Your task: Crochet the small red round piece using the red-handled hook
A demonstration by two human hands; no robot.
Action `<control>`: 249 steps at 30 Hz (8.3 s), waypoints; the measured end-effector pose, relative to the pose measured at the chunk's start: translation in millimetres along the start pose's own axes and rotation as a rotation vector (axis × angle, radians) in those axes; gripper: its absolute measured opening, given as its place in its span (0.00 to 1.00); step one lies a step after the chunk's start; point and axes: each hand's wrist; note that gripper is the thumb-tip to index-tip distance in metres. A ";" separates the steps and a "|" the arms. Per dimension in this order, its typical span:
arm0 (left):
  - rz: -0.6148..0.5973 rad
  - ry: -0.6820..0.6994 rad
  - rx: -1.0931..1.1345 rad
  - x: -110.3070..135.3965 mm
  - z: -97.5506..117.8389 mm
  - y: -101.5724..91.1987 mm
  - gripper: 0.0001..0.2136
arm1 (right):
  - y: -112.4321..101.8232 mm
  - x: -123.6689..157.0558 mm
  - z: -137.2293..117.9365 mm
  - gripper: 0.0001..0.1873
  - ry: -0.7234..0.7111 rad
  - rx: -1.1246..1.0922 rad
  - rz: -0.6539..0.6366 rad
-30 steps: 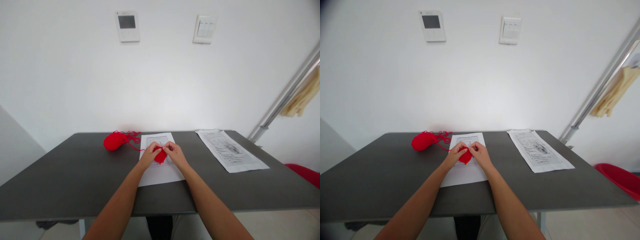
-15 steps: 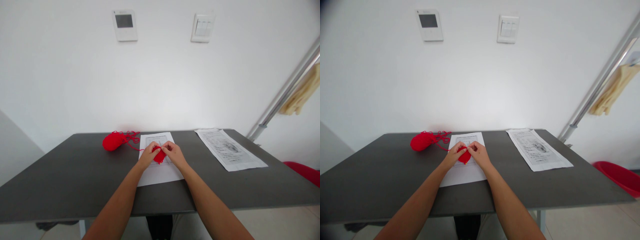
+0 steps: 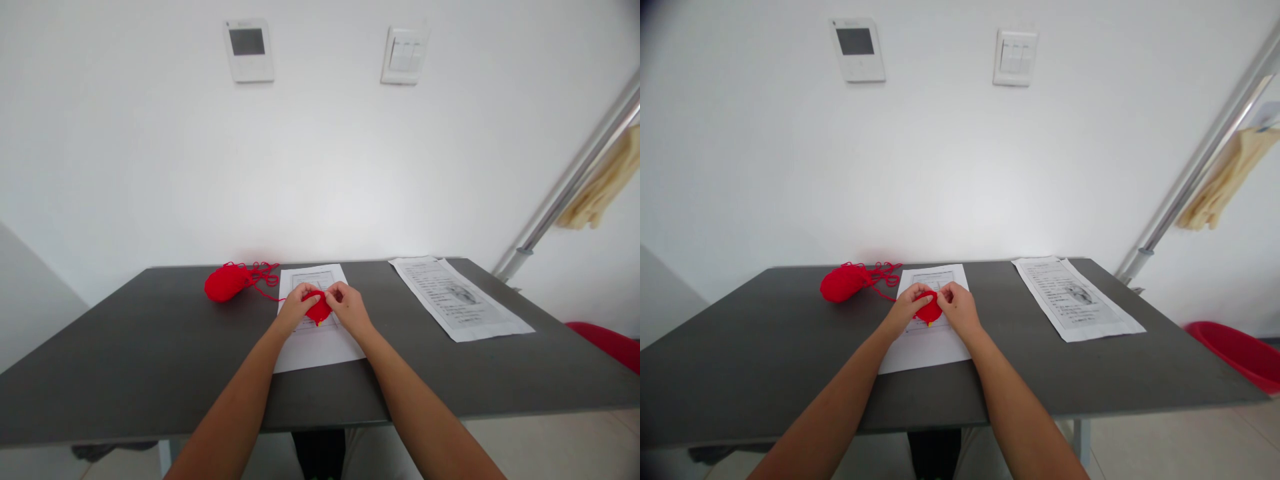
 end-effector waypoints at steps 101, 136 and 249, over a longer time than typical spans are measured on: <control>0.009 0.093 -0.066 3.2 7.7 -1.6 0.06 | -0.2 -0.4 2.1 0.07 0.051 -0.195 -0.162; 0.122 0.067 -0.098 0.6 2.7 -1.1 0.08 | 0.7 -3.8 7.8 0.08 0.069 -0.203 -0.170; 0.009 0.030 0.033 3.4 7.0 0.4 0.08 | -0.4 -2.5 1.6 0.06 0.105 -0.304 -0.170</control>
Point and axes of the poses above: each hand's wrist, its own x-axis away from the middle knuckle, its own y-axis out of the palm, z = x × y, and after that the axes turned 9 degrees about y, right-handed
